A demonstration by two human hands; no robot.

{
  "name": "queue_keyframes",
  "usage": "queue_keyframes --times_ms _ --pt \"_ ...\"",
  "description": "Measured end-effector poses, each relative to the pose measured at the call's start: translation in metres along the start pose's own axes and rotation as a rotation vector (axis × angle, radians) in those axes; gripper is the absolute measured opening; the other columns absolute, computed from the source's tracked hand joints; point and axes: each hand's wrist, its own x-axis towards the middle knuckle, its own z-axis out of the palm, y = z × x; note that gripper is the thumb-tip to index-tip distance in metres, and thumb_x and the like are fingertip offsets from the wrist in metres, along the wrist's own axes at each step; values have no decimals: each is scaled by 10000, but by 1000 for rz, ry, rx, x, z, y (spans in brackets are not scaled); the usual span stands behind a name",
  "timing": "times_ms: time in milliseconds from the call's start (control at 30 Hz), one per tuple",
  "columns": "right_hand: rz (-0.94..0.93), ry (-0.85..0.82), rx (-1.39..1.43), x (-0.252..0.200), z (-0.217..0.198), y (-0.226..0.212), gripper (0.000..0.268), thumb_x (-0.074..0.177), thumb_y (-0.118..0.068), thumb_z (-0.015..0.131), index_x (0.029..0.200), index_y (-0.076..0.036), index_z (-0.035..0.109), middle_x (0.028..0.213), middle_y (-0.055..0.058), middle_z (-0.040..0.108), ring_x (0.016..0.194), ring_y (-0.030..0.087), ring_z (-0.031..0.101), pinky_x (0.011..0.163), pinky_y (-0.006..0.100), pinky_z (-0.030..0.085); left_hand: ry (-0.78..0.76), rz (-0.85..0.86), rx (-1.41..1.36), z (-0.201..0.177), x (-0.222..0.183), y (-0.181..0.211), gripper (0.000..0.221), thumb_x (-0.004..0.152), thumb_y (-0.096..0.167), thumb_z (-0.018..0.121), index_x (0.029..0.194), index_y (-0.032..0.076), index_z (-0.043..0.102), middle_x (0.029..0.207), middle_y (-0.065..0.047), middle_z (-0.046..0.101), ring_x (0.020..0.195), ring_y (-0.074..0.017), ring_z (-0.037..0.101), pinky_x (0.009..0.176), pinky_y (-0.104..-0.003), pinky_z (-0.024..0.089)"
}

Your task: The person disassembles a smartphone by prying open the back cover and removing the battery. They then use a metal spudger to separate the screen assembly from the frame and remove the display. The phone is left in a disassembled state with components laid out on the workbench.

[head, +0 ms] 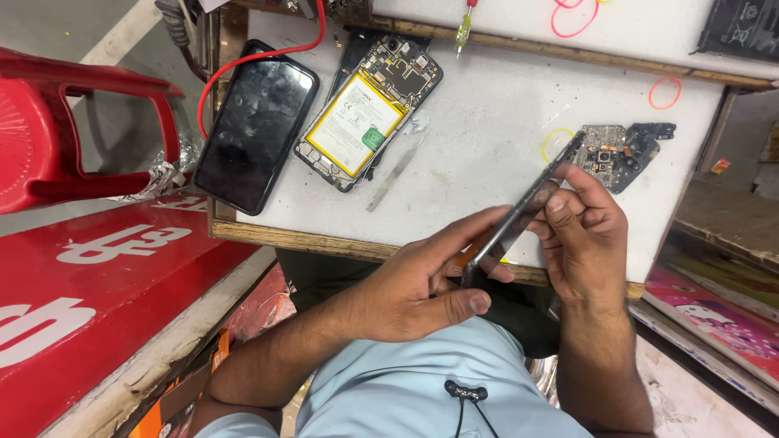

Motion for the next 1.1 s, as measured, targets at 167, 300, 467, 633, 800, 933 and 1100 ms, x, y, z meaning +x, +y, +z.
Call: queue_keyframes --times_ms 167,300,467,633,800,933,1100 --pt "-11 18 -61 -1 4 0 365 1060 -14 622 1421 12 576 1088 167 734 960 215 739 828 297 644 -9 11 108 -1 0 9 746 1040 144 626 1653 58 210 1659 -167 368 1439 -234 550 1008 -344 634" --pt "-29 -3 -71 -2 7 2 431 1072 -48 640 1483 18 526 1157 189 713 999 241 726 908 334 653 -34 49 281 -3 2 8 727 1017 170 687 1632 97 306 1650 -195 361 1498 -298 494 1041 -387 575" --pt "-25 -113 -42 -4 12 2 616 1044 -175 671 1572 6 411 1272 222 677 1060 276 735 870 363 660 -51 75 483 -7 3 0 774 949 206 759 1605 160 352 1646 -187 364 1510 -326 485 1110 -394 508" --pt "-57 -127 -95 -4 15 0 677 1032 -211 694 1583 16 372 1290 246 661 1072 296 730 855 394 664 -40 129 561 -9 1 0 815 895 158 790 1598 171 378 1649 -171 389 1526 -344 477 1228 -426 469" --pt "-91 -174 -99 -4 17 -3 737 1008 -260 727 1585 10 357 1312 246 657 1089 295 734 875 402 672 -46 91 556 -10 1 2 822 856 115 765 1585 173 390 1654 -169 381 1520 -344 473 1184 -421 458" --pt "-112 -186 -117 -7 17 -5 819 982 -317 763 1607 1 339 1338 237 654 1107 289 730 918 398 660 -48 113 591 -10 3 3 789 855 90 763 1563 169 421 1649 -155 406 1521 -346 482 1208 -428 483" --pt "-115 -186 -172 -8 16 -10 874 947 -357 798 1602 -17 331 1358 230 653 1121 288 729 939 394 653 -43 44 578 -10 5 0 751 859 61 753 1537 167 447 1634 -152 410 1500 -336 490 1149 -424 459"
